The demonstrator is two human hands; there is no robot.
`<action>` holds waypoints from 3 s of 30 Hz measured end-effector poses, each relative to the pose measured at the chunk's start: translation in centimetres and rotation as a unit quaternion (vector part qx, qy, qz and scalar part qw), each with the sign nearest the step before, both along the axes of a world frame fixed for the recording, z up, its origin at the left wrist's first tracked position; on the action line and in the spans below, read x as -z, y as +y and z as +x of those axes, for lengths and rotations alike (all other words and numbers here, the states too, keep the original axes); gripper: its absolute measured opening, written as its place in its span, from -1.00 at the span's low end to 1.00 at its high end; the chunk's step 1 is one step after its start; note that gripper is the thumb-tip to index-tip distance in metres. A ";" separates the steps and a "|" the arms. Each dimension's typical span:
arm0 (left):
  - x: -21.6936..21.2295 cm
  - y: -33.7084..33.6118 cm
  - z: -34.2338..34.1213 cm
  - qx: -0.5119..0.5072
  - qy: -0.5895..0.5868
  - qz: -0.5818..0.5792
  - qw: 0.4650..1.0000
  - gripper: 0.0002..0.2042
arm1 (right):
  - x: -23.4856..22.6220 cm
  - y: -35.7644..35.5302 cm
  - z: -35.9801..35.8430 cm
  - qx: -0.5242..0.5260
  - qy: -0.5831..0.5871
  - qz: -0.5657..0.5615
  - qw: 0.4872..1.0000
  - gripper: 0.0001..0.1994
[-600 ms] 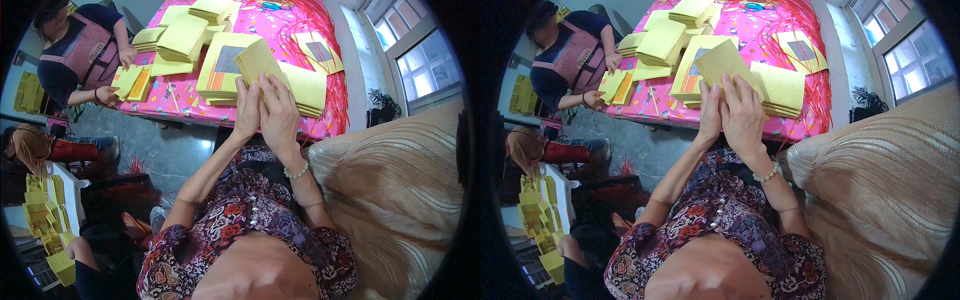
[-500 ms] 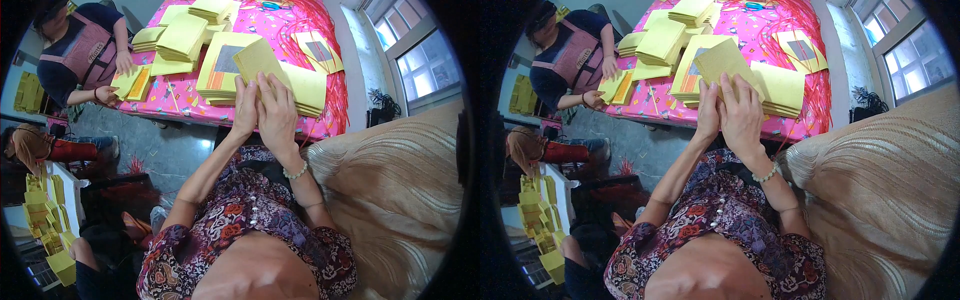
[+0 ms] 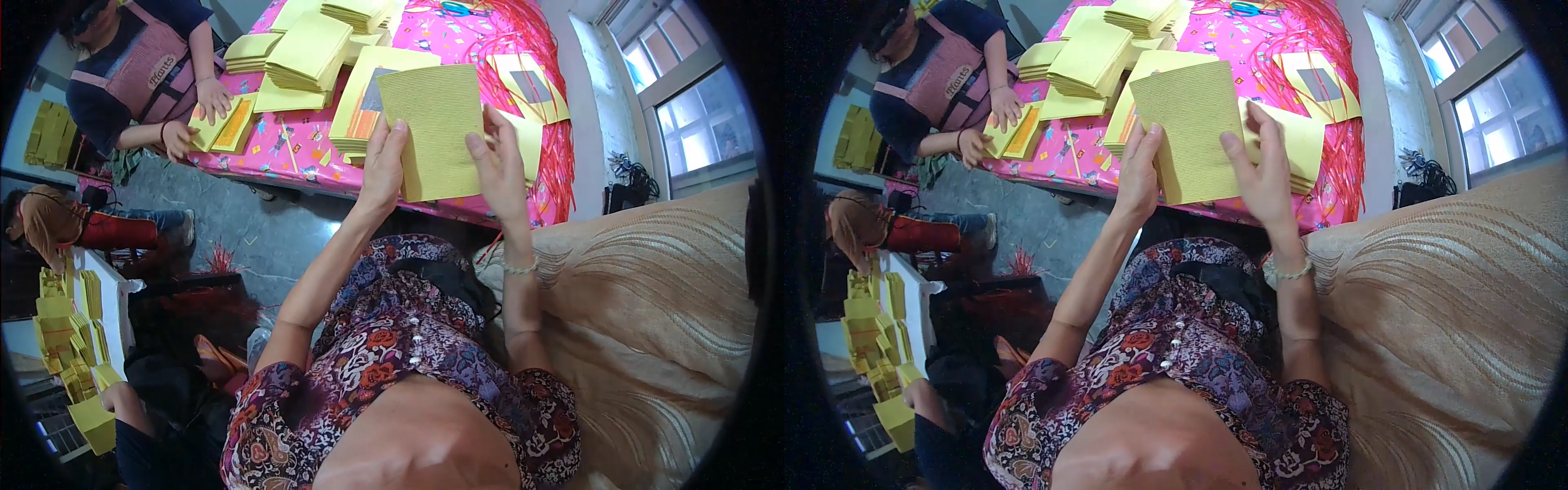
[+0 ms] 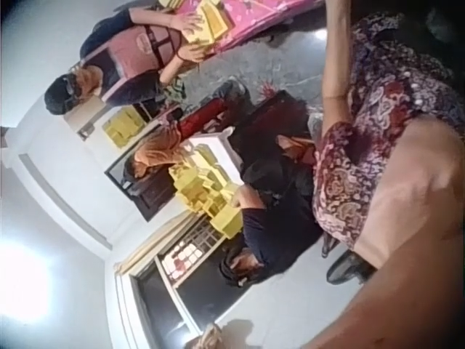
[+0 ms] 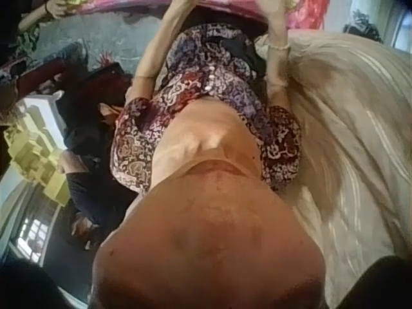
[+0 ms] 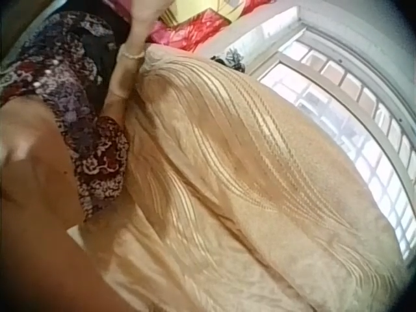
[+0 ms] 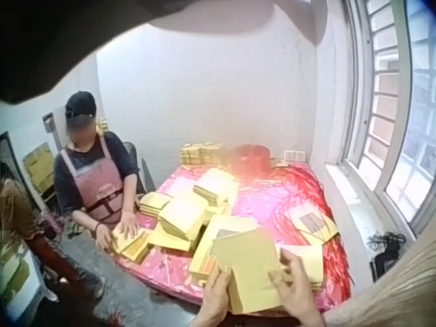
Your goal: Folding, stacking, and bundling yellow paper sheets with red string.
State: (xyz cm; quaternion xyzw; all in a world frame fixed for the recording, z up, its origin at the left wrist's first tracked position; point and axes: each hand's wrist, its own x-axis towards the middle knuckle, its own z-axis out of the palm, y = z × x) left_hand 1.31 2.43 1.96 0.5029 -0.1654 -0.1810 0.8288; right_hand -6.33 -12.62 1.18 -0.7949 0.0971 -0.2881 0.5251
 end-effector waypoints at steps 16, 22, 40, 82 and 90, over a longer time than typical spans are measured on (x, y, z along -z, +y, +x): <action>-0.8 0.1 -1.0 0.017 -0.046 0.045 0.998 -0.61 | 1.0 0.0 -0.7 -0.189 0.002 0.276 0.943 -0.50; -1.3 -0.3 -1.6 0.005 -0.107 0.017 0.994 -0.65 | 0.4 -0.3 -1.0 -0.208 -0.012 0.222 0.953 -0.55; -1.7 0.6 -1.1 0.068 -0.042 0.033 0.996 -0.73 | -0.3 0.3 -2.1 -0.176 -0.034 0.138 0.974 -0.58; -0.5 -4.5 6.9 0.153 0.129 0.171 0.965 -0.70 | -0.8 -2.5 3.5 -0.120 0.097 0.330 0.931 -0.54; -0.6 -4.2 5.9 0.123 0.037 0.130 0.983 -0.70 | -1.0 -2.8 3.5 -0.138 0.091 0.315 0.935 -0.54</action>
